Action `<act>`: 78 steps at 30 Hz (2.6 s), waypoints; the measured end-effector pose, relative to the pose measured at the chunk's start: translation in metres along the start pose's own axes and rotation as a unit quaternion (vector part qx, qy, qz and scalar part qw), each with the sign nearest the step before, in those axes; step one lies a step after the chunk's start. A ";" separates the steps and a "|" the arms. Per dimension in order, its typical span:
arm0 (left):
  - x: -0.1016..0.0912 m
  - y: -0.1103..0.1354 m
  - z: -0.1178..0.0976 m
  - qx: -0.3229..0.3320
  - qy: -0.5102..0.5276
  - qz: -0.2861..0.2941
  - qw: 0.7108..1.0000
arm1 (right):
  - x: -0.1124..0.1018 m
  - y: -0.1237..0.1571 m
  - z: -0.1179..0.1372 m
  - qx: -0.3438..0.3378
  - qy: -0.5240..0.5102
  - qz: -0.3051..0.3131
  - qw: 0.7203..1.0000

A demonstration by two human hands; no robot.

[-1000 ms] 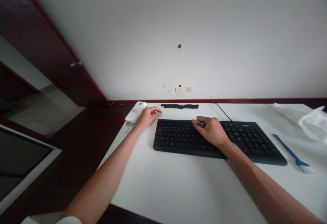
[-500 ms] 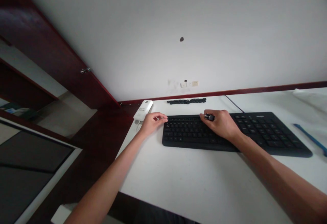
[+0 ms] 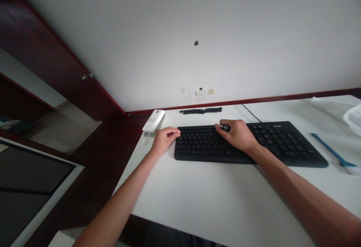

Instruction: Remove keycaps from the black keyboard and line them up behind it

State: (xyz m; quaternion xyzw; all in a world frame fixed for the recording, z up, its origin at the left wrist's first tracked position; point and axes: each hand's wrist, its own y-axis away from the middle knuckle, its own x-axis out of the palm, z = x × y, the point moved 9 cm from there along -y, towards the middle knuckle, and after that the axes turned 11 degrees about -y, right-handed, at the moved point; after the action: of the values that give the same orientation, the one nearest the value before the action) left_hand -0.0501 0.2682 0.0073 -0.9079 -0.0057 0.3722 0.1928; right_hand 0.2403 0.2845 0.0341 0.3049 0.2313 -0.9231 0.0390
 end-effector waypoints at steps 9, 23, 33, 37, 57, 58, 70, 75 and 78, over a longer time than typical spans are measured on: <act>-0.004 0.001 -0.016 0.038 -0.063 0.025 0.997 | 0.001 0.000 -0.001 0.002 0.004 0.006 1.000; -0.007 0.002 -0.019 0.048 -0.104 0.029 0.993 | 0.002 0.000 -0.004 0.004 0.003 0.004 1.000; -0.004 0.001 -0.021 0.046 -0.095 0.030 0.994 | 0.001 0.001 -0.001 0.009 -0.005 0.010 1.000; -0.004 0.000 -0.023 0.064 -0.105 0.033 0.992 | 0.001 0.000 -0.002 0.005 0.000 0.007 1.000; -0.009 0.001 -0.028 0.089 -0.083 0.012 0.992 | 0.001 0.000 -0.002 0.005 0.013 0.003 1.000; -0.011 0.001 -0.027 0.084 -0.079 0.003 0.993 | 0.001 0.000 -0.002 0.005 0.014 0.002 1.000; -0.017 -0.014 0.019 -0.028 -0.058 -0.066 0.996 | -0.004 0.001 0.003 0.029 -0.009 0.020 0.999; -0.014 -0.013 0.022 -0.038 -0.032 -0.048 0.998 | -0.013 -0.011 0.012 0.077 -0.118 -0.038 0.989; -0.009 -0.012 0.018 -0.023 -0.049 -0.026 0.998 | 0.014 -0.027 0.035 0.096 -0.263 -0.011 0.960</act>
State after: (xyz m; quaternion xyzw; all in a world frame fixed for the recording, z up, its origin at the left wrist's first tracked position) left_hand -0.0674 0.2840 0.0060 -0.8923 -0.0472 0.4107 0.1814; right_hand 0.2047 0.2936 0.0614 0.0513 0.1268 -0.9888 0.0589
